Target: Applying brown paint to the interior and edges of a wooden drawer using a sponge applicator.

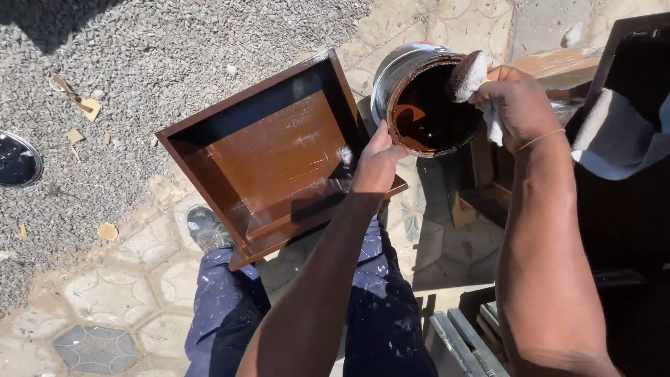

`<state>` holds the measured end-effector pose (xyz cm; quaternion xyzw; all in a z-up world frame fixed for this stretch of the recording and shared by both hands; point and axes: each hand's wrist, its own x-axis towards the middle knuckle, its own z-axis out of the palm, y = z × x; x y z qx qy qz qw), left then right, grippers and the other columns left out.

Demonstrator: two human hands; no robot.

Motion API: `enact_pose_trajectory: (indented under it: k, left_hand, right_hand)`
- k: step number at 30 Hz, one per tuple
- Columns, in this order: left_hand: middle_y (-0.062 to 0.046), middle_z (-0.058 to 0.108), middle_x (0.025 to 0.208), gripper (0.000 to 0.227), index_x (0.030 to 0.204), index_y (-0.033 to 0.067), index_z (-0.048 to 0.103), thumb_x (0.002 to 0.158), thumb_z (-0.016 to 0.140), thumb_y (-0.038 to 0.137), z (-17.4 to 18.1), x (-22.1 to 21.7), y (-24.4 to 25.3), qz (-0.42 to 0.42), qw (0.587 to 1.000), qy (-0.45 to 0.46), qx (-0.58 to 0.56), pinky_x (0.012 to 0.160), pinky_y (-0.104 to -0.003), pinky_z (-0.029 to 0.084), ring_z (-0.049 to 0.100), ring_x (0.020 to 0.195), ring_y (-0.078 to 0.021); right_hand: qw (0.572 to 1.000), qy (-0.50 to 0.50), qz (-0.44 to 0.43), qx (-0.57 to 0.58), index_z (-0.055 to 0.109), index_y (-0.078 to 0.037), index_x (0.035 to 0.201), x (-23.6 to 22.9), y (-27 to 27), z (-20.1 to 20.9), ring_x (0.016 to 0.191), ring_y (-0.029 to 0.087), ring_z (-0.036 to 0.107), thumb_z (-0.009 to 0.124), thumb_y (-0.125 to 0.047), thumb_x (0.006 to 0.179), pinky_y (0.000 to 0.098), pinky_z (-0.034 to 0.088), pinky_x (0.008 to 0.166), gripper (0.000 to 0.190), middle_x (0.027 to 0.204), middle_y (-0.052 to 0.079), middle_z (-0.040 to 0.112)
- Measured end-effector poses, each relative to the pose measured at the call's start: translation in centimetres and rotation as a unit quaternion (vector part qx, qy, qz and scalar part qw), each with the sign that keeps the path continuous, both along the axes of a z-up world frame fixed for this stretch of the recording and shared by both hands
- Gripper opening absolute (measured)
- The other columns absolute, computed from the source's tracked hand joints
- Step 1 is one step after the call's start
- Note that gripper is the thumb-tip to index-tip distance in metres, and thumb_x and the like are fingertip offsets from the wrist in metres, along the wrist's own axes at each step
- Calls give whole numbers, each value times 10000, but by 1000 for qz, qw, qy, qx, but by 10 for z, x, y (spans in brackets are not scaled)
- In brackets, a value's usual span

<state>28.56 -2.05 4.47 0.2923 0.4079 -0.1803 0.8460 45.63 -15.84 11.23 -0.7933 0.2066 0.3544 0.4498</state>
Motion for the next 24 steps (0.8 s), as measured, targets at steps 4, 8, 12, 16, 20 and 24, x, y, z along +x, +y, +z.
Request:
enact_pose_trajectory:
  k: [4,8,12,16,20,24]
  left_hand:
    - [-201,126,1704,981,1629,46,66,806,599,70,-88,34,-37,81,996,-13,-41,1224,-449,209,99,1598,-281]
    - [-184,11,1724,1029,1638,88,17,794,605,73,-137,54,-50,80,995,13,-56,1230,-494,86,93,1596,-298]
    - [-196,28,1716,1094,1618,24,-41,755,632,4,-199,50,-78,145,986,7,-76,1222,-385,175,89,1588,-267]
    - [-133,52,1724,1004,1625,82,6,825,613,114,-186,9,-87,94,989,5,-112,1248,-443,121,94,1590,-260]
    - [-225,351,1642,795,1604,25,261,892,554,221,-80,-45,-57,2,995,30,-97,1225,-481,280,346,1529,-334]
    - [-196,605,1471,775,1523,59,492,815,673,318,-30,-126,-28,54,984,111,-126,1189,-426,414,611,1339,-308]
  right_hand:
    - [997,-11,78,8,541,-141,763,56,-17,-82,594,80,501,614,-15,765,193,336,506,146,713,10,611]
    - [995,7,103,5,588,-162,640,84,-29,-153,584,55,512,695,-169,677,201,361,562,113,664,-60,577]
    - [993,40,111,-18,478,-169,615,91,-40,-215,470,100,475,711,-149,668,230,374,443,240,609,-34,515]
    - [985,21,173,9,403,-180,605,70,-53,-222,581,81,394,712,-77,711,220,334,558,342,656,-61,416]
    - [973,-112,185,-80,507,-203,723,39,-56,-192,1088,165,638,748,-117,661,305,451,879,263,1116,-2,595]
    - [987,-119,100,33,430,-167,877,-33,-16,-136,726,147,571,566,-1,816,259,518,690,223,814,24,571]
